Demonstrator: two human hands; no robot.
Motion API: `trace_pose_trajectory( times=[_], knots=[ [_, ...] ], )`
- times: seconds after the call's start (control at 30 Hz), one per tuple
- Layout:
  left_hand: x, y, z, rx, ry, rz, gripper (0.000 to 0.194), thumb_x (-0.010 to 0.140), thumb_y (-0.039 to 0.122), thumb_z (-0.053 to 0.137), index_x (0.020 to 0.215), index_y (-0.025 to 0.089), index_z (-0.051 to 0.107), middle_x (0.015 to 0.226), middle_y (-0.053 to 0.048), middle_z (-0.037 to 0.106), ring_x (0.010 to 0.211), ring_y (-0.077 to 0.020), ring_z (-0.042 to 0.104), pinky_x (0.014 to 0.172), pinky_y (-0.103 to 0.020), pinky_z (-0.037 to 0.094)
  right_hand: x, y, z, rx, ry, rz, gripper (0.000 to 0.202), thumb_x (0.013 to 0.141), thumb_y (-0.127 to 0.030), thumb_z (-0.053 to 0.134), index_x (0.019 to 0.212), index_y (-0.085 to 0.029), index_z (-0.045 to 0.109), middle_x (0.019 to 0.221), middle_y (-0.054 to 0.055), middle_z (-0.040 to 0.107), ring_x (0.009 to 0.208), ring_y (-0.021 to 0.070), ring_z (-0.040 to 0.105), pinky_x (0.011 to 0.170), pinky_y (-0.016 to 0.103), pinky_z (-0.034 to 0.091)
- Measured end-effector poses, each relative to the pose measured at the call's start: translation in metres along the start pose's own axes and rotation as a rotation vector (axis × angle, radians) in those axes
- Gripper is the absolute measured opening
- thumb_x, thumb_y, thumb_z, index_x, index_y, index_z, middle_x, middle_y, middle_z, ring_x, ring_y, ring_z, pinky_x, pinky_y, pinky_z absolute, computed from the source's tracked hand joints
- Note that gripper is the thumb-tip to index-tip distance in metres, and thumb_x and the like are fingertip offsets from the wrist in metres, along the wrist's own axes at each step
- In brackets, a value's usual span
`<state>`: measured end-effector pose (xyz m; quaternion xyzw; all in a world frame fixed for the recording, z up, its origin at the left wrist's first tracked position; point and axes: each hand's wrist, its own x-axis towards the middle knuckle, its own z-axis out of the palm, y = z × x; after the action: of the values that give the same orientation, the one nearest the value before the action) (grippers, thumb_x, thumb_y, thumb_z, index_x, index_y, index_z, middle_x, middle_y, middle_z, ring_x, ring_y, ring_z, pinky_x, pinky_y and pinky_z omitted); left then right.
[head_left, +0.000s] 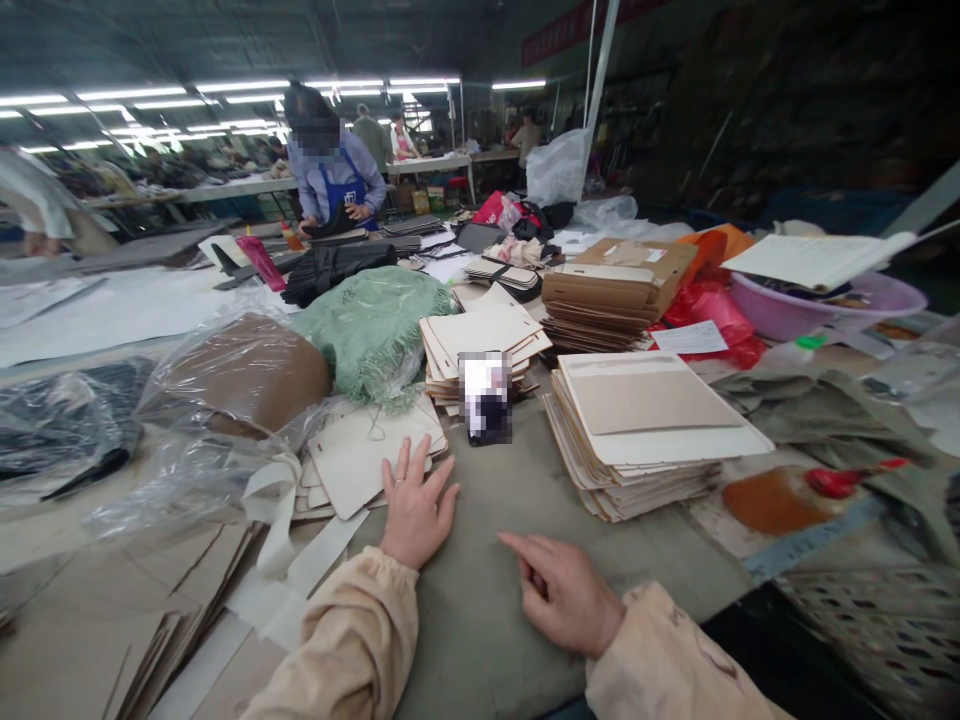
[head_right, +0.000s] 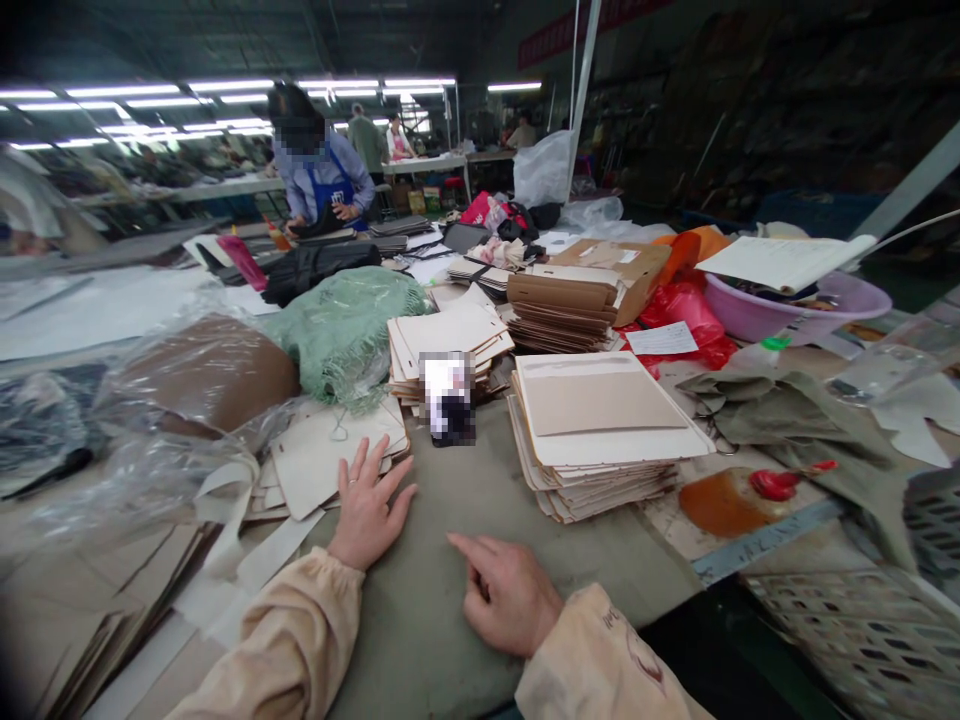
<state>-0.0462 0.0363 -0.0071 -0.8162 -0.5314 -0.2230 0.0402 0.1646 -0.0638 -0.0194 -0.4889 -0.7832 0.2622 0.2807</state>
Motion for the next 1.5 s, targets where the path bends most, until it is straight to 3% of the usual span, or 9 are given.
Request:
trace_pose_trajectory(
  times=[0.17, 0.43, 0.6, 1.13, 1.5],
  knots=[
    [-0.001, -0.003, 0.002, -0.14, 0.038, 0.094, 0.024, 0.086, 0.024, 0.052, 0.105, 0.024, 0.067, 0.126, -0.01, 0.057, 0.126, -0.0302, 0.042, 0.106, -0.058, 0.027, 0.0, -0.002, -0.001, -0.027, -0.008, -0.009, 0.062, 0.065, -0.005, 0.044, 0.126, -0.018, 0.051, 0.074, 0.0, 0.054, 0.064, 0.0139, 0.05, 0.059, 0.026, 0.039],
    [-0.002, -0.006, 0.005, -0.355, 0.086, 0.186, 0.023, 0.087, 0.023, 0.05, 0.103, 0.019, 0.067, 0.102, -0.01, 0.064, 0.099, -0.0218, 0.058, 0.091, -0.042, 0.047, -0.002, -0.002, -0.002, -0.011, -0.016, -0.03, 0.063, 0.065, -0.006, 0.043, 0.126, -0.017, 0.051, 0.074, 0.0, 0.054, 0.065, 0.0143, 0.05, 0.059, 0.026, 0.039],
    [-0.005, -0.004, 0.007, -0.398, 0.014, 0.203, 0.024, 0.089, 0.023, 0.049, 0.103, 0.018, 0.067, 0.096, -0.01, 0.065, 0.092, -0.0202, 0.059, 0.084, -0.038, 0.05, -0.002, -0.001, -0.002, -0.016, -0.029, -0.028, 0.063, 0.065, -0.007, 0.043, 0.126, -0.017, 0.051, 0.073, 0.0, 0.053, 0.065, 0.0148, 0.05, 0.059, 0.026, 0.039],
    [-0.006, -0.006, 0.009, -0.448, 0.051, 0.187, 0.021, 0.088, 0.022, 0.051, 0.098, 0.017, 0.069, 0.091, -0.009, 0.067, 0.089, -0.0192, 0.06, 0.082, -0.036, 0.05, -0.001, -0.001, 0.002, 0.023, -0.011, 0.017, 0.055, 0.075, -0.008, 0.046, 0.129, -0.018, 0.049, 0.077, 0.0, 0.056, 0.063, 0.0125, 0.051, 0.061, 0.025, 0.042],
    [-0.007, -0.004, 0.013, -0.501, -0.066, 0.166, 0.022, 0.087, 0.024, 0.051, 0.097, 0.018, 0.071, 0.09, -0.009, 0.068, 0.087, -0.0192, 0.061, 0.08, -0.034, 0.051, -0.001, -0.006, 0.001, -0.031, 0.014, 0.008, 0.058, 0.066, -0.005, 0.045, 0.121, -0.02, 0.057, 0.075, 0.001, 0.056, 0.066, 0.0147, 0.051, 0.061, 0.026, 0.039]
  ],
)
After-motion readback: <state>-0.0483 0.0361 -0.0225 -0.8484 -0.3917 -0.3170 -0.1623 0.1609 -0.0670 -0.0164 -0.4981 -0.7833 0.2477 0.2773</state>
